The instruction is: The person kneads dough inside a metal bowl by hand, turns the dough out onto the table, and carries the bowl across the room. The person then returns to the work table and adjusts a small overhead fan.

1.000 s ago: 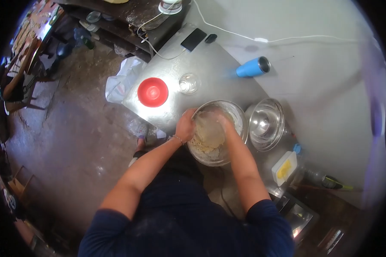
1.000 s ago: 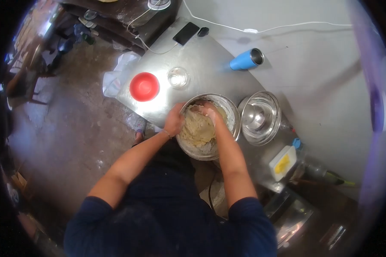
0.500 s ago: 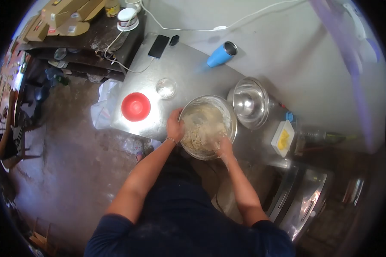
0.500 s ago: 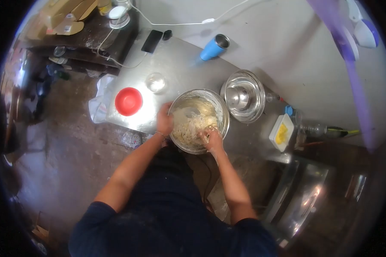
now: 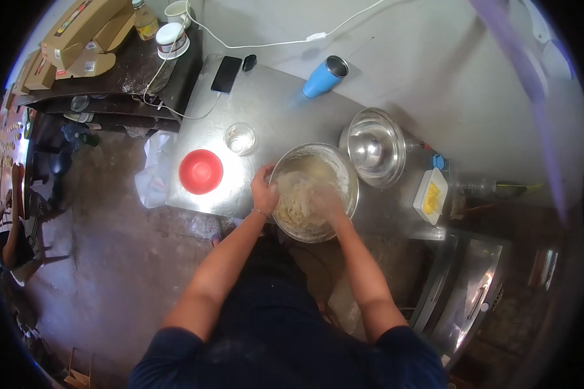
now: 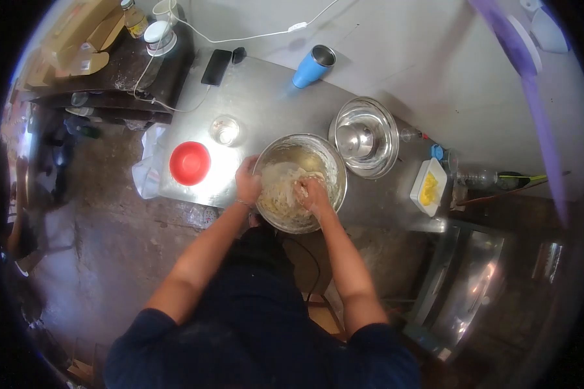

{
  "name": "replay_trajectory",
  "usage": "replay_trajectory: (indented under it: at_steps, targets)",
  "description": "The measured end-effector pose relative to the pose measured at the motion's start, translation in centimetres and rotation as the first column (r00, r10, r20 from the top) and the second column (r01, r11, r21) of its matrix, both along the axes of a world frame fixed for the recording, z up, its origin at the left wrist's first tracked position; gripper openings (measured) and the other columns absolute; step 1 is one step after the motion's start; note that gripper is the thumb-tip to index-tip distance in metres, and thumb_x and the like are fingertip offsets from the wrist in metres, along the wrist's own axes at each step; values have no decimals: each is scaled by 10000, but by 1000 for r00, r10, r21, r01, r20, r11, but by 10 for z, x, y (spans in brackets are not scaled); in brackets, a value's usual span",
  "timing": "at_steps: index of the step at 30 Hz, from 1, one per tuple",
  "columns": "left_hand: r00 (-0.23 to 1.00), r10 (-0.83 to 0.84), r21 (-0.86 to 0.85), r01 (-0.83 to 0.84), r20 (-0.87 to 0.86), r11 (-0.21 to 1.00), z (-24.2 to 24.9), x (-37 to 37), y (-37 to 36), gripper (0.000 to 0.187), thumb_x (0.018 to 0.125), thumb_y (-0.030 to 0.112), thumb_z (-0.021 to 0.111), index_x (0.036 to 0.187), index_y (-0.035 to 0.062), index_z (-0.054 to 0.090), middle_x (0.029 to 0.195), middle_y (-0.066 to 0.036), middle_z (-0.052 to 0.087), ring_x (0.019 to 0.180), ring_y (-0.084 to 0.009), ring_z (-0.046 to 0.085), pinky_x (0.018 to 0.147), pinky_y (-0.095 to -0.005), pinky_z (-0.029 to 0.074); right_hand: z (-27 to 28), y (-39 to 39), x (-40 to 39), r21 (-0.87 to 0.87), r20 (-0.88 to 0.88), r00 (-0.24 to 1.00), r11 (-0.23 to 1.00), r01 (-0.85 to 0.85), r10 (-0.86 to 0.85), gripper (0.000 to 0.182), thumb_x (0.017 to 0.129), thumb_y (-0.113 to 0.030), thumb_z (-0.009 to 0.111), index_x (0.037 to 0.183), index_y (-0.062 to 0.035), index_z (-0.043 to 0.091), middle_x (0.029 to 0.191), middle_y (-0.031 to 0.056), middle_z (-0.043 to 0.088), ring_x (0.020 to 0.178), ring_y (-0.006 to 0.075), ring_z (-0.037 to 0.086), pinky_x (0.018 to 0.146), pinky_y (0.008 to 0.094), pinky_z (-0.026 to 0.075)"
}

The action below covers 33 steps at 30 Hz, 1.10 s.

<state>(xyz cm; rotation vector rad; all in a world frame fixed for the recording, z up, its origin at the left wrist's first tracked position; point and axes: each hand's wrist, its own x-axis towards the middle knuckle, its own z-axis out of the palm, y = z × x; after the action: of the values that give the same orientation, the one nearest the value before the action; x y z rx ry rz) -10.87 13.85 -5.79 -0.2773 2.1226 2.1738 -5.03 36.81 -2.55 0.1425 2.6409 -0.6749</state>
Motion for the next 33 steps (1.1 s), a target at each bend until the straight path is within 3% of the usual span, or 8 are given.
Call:
replay_trajectory:
  at_steps: [3, 8, 14, 24, 26, 28, 30, 33]
  targets:
    - [1000, -29, -5, 29, -8, 1000, 12, -3, 1, 449, 738, -87, 529, 1162, -51, 672, 1147, -222, 717, 1143, -334, 681, 1038, -398, 492, 39, -29, -13, 241, 270, 955, 969, 54, -121, 556, 938, -446, 610, 1322, -46, 653, 1282, 232, 657, 1272, 365, 569, 1098, 625, 325]
    - [1000, -20, 3, 20, -20, 1000, -4, -7, 8, 452, 724, -101, 532, 1149, -42, 677, 1133, -197, 722, 1135, -311, 680, 1034, -385, 492, -18, -51, 28, 360, -412, 858, 920, -157, 307, 574, 901, -401, 620, 1370, -70, 618, 1486, 199, 529, 1403, 374, 470, 1188, 616, 260]
    - [998, -57, -28, 58, 32, 998, -1, -6, 6, 476, 737, -146, 541, 1177, -19, 671, 1142, -162, 720, 1154, -261, 668, 1024, -363, 498, -31, -62, 23, 450, -141, 913, 846, -285, 383, 609, 847, -367, 643, 1407, -130, 594, 1455, 186, 530, 1425, 393, 429, 1220, 608, 225]
    - [998, -34, 47, 31, 47, 998, 21, -15, 2, 464, 735, -115, 545, 1167, 1, 667, 1116, -168, 659, 1008, -323, 671, 924, -385, 521, -143, -15, -30, 463, -311, 884, 868, -180, 349, 633, 771, -356, 762, 1357, -165, 617, 1423, 137, 518, 1355, 394, 421, 1165, 596, 251]
    - [998, -62, -62, 60, -30, 996, 19, -4, 3, 463, 748, -113, 548, 1178, 9, 669, 1124, -156, 659, 1000, -309, 668, 918, -355, 520, -171, -4, -19, -193, -259, 952, 974, 117, -166, 650, 768, -324, 780, 1373, -161, 603, 1448, 128, 501, 1375, 390, 394, 1170, 591, 244]
    - [994, -59, -90, 51, -89, 995, 15, -9, 4, 461, 747, -101, 557, 1178, 16, 671, 1106, -161, 660, 1009, -326, 671, 923, -357, 519, -159, -16, -48, -215, -250, 957, 972, 94, -148, 671, 768, -283, 792, 1395, -158, 587, 1479, 123, 483, 1395, 394, 374, 1180, 578, 239]
    - [995, -48, -77, 41, -85, 996, 11, -4, 3, 455, 750, -90, 561, 1177, 18, 671, 1093, -165, 666, 1029, -337, 673, 938, -362, 515, -126, -20, -41, 418, -215, 916, 880, -226, 337, 697, 770, -232, 800, 1423, -157, 568, 1517, 123, 465, 1415, 408, 359, 1193, 554, 234]
    - [997, -12, -89, 6, -74, 996, 11, 3, 1, 454, 738, -92, 549, 1163, 7, 673, 1082, -173, 682, 1062, -336, 674, 971, -367, 507, -121, -21, -37, 301, -155, 934, 916, -266, 322, 707, 782, -141, 772, 1451, -145, 546, 1596, 147, 379, 1485, 422, 275, 1226, 545, 200]
